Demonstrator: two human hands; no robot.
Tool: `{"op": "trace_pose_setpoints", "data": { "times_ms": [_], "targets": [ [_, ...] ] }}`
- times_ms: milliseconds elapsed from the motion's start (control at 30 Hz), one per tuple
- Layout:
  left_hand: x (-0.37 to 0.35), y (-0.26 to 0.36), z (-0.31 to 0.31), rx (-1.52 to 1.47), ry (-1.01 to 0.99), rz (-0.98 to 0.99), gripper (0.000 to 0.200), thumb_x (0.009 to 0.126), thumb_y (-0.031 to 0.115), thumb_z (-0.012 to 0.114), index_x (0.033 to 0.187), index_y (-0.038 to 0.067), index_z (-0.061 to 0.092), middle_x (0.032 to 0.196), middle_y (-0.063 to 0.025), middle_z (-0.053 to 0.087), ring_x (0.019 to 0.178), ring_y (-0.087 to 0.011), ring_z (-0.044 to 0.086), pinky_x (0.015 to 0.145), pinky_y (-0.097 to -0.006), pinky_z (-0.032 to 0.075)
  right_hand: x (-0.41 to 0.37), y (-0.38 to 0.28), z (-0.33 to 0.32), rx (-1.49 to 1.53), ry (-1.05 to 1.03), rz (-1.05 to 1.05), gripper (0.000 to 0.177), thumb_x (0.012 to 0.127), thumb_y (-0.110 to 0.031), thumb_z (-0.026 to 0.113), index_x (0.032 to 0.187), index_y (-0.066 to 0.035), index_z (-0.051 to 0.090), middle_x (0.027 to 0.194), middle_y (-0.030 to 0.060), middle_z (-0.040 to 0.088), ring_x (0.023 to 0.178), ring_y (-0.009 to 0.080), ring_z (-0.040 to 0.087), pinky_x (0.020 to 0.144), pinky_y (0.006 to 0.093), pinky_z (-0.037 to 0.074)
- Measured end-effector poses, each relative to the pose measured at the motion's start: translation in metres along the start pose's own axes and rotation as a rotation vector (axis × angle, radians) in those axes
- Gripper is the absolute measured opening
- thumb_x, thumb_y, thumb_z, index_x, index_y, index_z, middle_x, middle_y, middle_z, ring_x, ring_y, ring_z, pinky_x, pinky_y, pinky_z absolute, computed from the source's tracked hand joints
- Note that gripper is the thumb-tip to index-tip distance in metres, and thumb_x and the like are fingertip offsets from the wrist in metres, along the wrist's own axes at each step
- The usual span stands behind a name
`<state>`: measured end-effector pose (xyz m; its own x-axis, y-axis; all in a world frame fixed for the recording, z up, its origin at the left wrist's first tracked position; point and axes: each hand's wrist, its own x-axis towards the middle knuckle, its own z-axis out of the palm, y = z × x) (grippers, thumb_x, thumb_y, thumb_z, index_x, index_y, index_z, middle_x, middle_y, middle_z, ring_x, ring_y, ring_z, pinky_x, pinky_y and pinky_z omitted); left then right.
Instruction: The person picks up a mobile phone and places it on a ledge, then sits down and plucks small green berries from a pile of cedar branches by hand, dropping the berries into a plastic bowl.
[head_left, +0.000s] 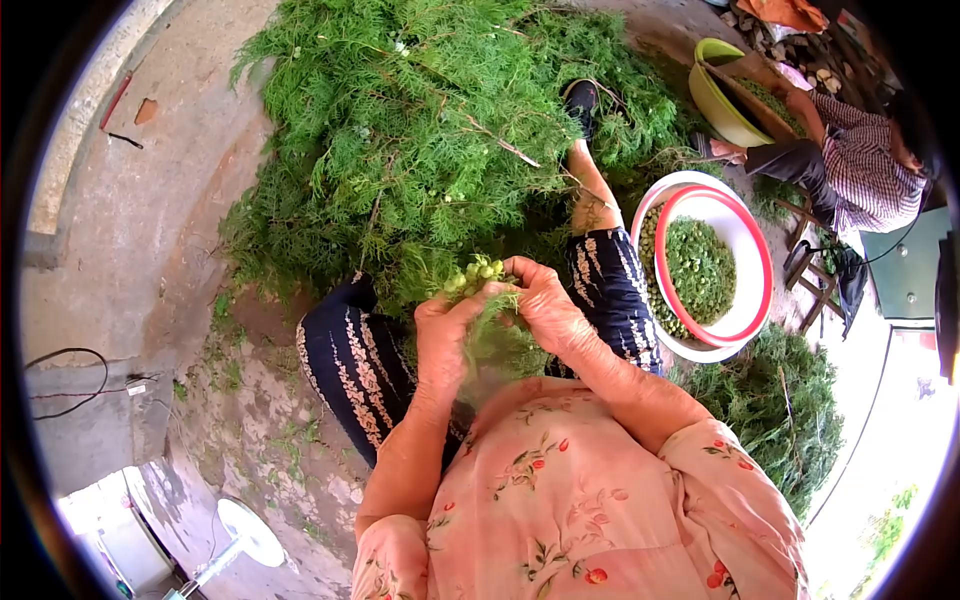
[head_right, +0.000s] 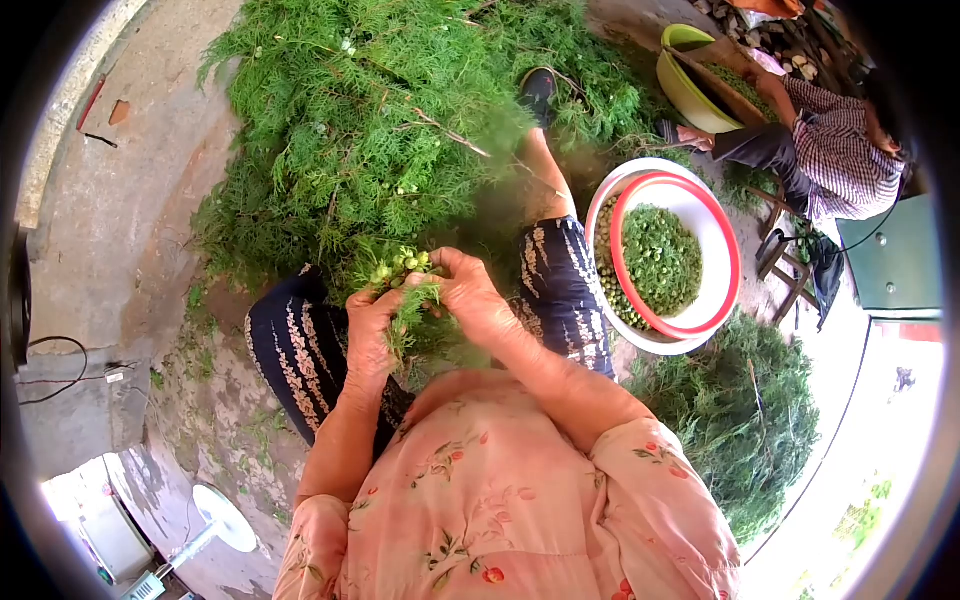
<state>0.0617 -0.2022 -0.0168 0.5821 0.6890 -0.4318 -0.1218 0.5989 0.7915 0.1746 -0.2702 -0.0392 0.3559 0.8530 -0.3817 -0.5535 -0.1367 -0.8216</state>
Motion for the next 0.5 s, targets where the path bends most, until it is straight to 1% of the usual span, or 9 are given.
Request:
{"op": "trace_pose_setpoints", "data": {
  "times_ms": [33, 133, 233, 267, 333, 433, 467, 500],
  "targets": [
    [-0.001, 0.001, 0.002, 0.013, 0.027, -0.002, 0.012, 0.079, 0.005, 0.06, 0.086, -0.004, 0.064, 0.073, -0.0084, 0.064, 0.055, -0.0147, 0.059, 0.048, -0.0255, 0.047, 0.001, 0.0, 0.0, -0.052, 0.024, -0.005, 0.018, 0.083, -0.013, 0.062, 0.094, 0.0, 0.055, 0.074, 0.0039, 0.057, 0.057, 0.0076, 0.047, 0.052, 0.0217, 0.041],
    [0.01, -0.01, -0.013, -0.051, -0.011, 0.007, 0.014, 0.081, 0.004, 0.058, 0.092, -0.004, 0.062, 0.075, -0.0089, 0.064, 0.056, -0.0144, 0.059, 0.045, -0.0226, 0.044, 0.0, -0.001, -0.001, 0.07, -0.036, 0.051, 0.014, 0.084, -0.011, 0.06, 0.092, 0.0, 0.056, 0.073, 0.0044, 0.057, 0.057, 0.0087, 0.049, 0.052, 0.0222, 0.042],
    [0.004, 0.003, -0.012, -0.121, -0.04, -0.107, 0.017, 0.081, 0.002, 0.055, 0.097, -0.004, 0.059, 0.077, -0.0097, 0.064, 0.056, -0.0141, 0.059, 0.04, -0.019, 0.04, -0.002, -0.003, -0.002, 0.335, -0.067, 0.129, 0.009, 0.086, -0.008, 0.056, 0.093, -0.001, 0.055, 0.075, 0.0044, 0.057, 0.058, 0.0117, 0.051, 0.053, 0.0239, 0.043],
    [0.005, 0.002, -0.012, -0.094, 0.016, -0.118, 0.018, 0.082, 0.001, 0.053, 0.098, -0.004, 0.058, 0.079, -0.0104, 0.064, 0.055, -0.0136, 0.058, 0.036, -0.0159, 0.037, -0.002, -0.002, -0.003, 0.375, -0.08, 0.133, 0.009, 0.085, -0.008, 0.057, 0.093, -0.004, 0.055, 0.077, 0.0038, 0.057, 0.06, 0.0127, 0.052, 0.052, 0.0248, 0.044],
    [0.007, 0.0, -0.017, -0.13, -0.031, -0.124, 0.018, 0.082, 0.001, 0.053, 0.098, -0.004, 0.058, 0.079, -0.0106, 0.064, 0.056, -0.0144, 0.059, 0.036, -0.0158, 0.037, -0.002, 0.003, -0.006, 0.453, -0.107, 0.14, 0.011, 0.084, -0.009, 0.06, 0.094, -0.008, 0.055, 0.083, 0.0026, 0.058, 0.065, 0.0147, 0.055, 0.051, 0.0265, 0.045],
    [0.009, -0.004, -0.024, -0.13, -0.12, -0.124, 0.018, 0.081, 0.001, 0.054, 0.097, -0.003, 0.059, 0.078, -0.0101, 0.064, 0.057, -0.0154, 0.06, 0.037, -0.0164, 0.04, -0.005, -0.004, -0.006, 0.524, -0.135, 0.135, 0.015, 0.083, -0.008, 0.055, 0.098, -0.004, 0.052, 0.086, 0.0062, 0.057, 0.071, 0.0176, 0.054, 0.057, 0.031, 0.046],
    [0.01, -0.005, -0.024, -0.122, -0.151, -0.123, 0.018, 0.081, 0.002, 0.054, 0.097, -0.003, 0.059, 0.078, -0.0098, 0.064, 0.057, -0.0157, 0.06, 0.038, -0.0166, 0.041, -0.005, -0.005, -0.007, 0.501, -0.126, 0.144, 0.022, 0.08, -0.01, 0.056, 0.101, -0.005, 0.051, 0.09, 0.007, 0.057, 0.079, 0.018, 0.054, 0.061, 0.0322, 0.046],
    [0.007, -0.003, -0.02, -0.125, -0.134, -0.128, 0.017, 0.081, 0.002, 0.055, 0.096, -0.003, 0.06, 0.078, -0.0094, 0.064, 0.058, -0.0158, 0.06, 0.04, -0.0172, 0.042, -0.004, -0.005, -0.009, 0.483, -0.139, 0.144, 0.024, 0.08, -0.01, 0.056, 0.102, -0.005, 0.051, 0.09, 0.0068, 0.056, 0.08, 0.0179, 0.053, 0.061, 0.032, 0.046]
  ]
}}
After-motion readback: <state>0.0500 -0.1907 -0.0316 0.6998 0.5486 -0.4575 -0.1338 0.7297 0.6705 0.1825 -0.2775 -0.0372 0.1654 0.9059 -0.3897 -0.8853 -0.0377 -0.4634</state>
